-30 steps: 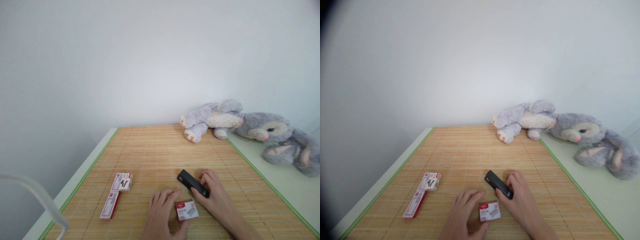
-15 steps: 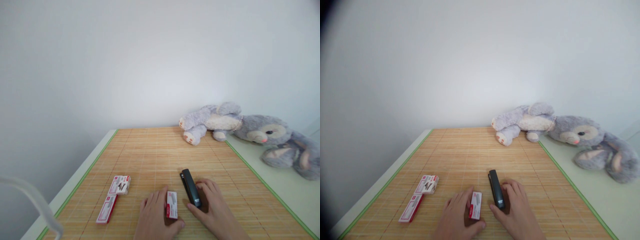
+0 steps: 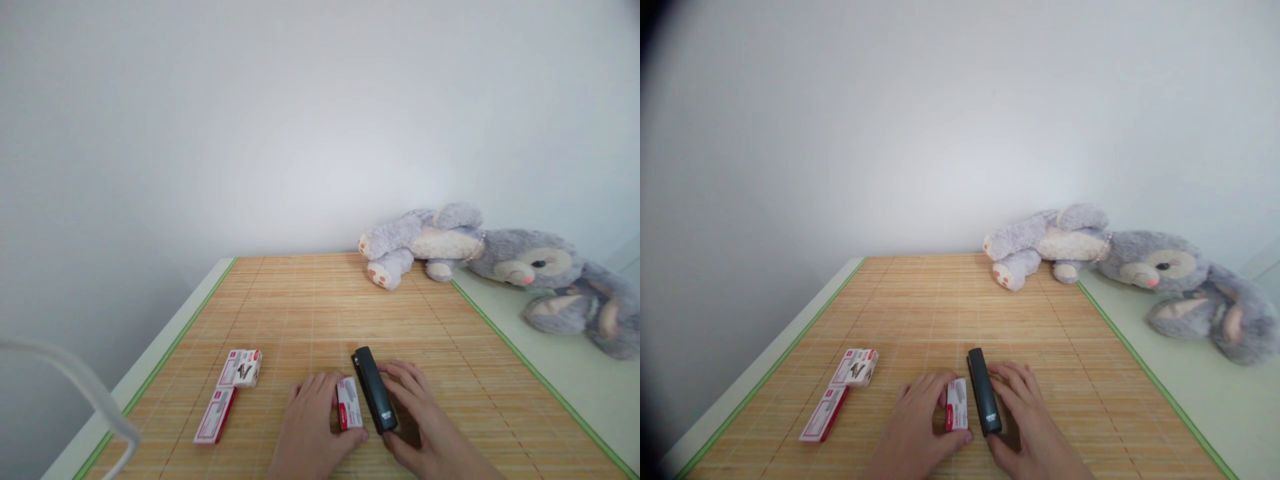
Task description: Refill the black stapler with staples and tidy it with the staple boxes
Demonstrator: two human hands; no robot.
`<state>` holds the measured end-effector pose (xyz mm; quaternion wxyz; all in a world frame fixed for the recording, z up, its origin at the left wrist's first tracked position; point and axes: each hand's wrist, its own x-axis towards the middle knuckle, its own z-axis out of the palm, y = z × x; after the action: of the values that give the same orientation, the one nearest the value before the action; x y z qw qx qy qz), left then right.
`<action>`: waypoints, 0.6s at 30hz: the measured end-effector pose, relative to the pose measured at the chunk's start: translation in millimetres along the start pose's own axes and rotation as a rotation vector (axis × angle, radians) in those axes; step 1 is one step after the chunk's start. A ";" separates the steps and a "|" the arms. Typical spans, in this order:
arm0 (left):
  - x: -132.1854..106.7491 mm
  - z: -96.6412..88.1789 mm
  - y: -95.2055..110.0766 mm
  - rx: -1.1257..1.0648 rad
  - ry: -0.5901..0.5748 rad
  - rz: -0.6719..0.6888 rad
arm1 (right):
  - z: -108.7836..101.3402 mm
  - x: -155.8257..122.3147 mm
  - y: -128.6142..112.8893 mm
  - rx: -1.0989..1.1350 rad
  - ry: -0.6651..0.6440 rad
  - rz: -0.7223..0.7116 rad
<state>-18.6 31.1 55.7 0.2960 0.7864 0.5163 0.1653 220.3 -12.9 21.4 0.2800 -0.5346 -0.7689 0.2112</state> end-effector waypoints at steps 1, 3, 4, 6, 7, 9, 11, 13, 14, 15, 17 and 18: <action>-0.2 0.3 -0.8 -0.003 -0.005 0.010 | 1.5 -0.9 0.2 -0.001 -0.001 -0.009; -0.1 2.0 -3.7 -0.008 -0.012 0.036 | 5.5 -2.8 1.5 -0.006 0.003 -0.016; 0.2 3.1 -5.5 -0.008 -0.016 0.049 | 7.9 -3.6 2.5 -0.013 0.008 -0.015; 1.0 5.2 -9.2 -0.009 -0.019 0.068 | 12.8 -5.0 4.6 -0.033 0.020 -0.015; 1.3 6.0 -10.8 -0.010 -0.019 0.076 | 14.9 -5.6 5.5 -0.044 0.025 -0.016; 1.9 6.4 -12.8 -0.015 -0.019 0.091 | 18.2 -6.4 6.7 -0.058 0.039 -0.018; 2.5 5.7 -12.5 -0.020 -0.020 0.111 | 19.8 -6.9 6.9 -0.059 0.048 -0.015; 3.2 4.9 -10.5 -0.014 -0.015 0.130 | 20.0 -6.9 6.3 -0.056 0.053 -0.006; 3.7 4.9 -9.1 -0.006 -0.007 0.138 | 19.7 -6.9 5.9 -0.055 0.053 0.001; 4.2 5.3 -7.9 0.003 0.003 0.144 | 19.4 -6.9 5.6 -0.056 0.052 0.006; 5.0 7.3 -7.0 0.017 0.020 0.150 | 18.7 -7.3 5.8 -0.061 0.061 0.006; 5.0 8.8 -7.8 0.019 0.029 0.153 | 18.5 -7.6 6.4 -0.065 0.068 0.002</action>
<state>-17.2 35.3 43.7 0.2675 0.8239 0.4606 0.1937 214.7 -18.3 1.8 0.2883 -0.5510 -0.7648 0.1681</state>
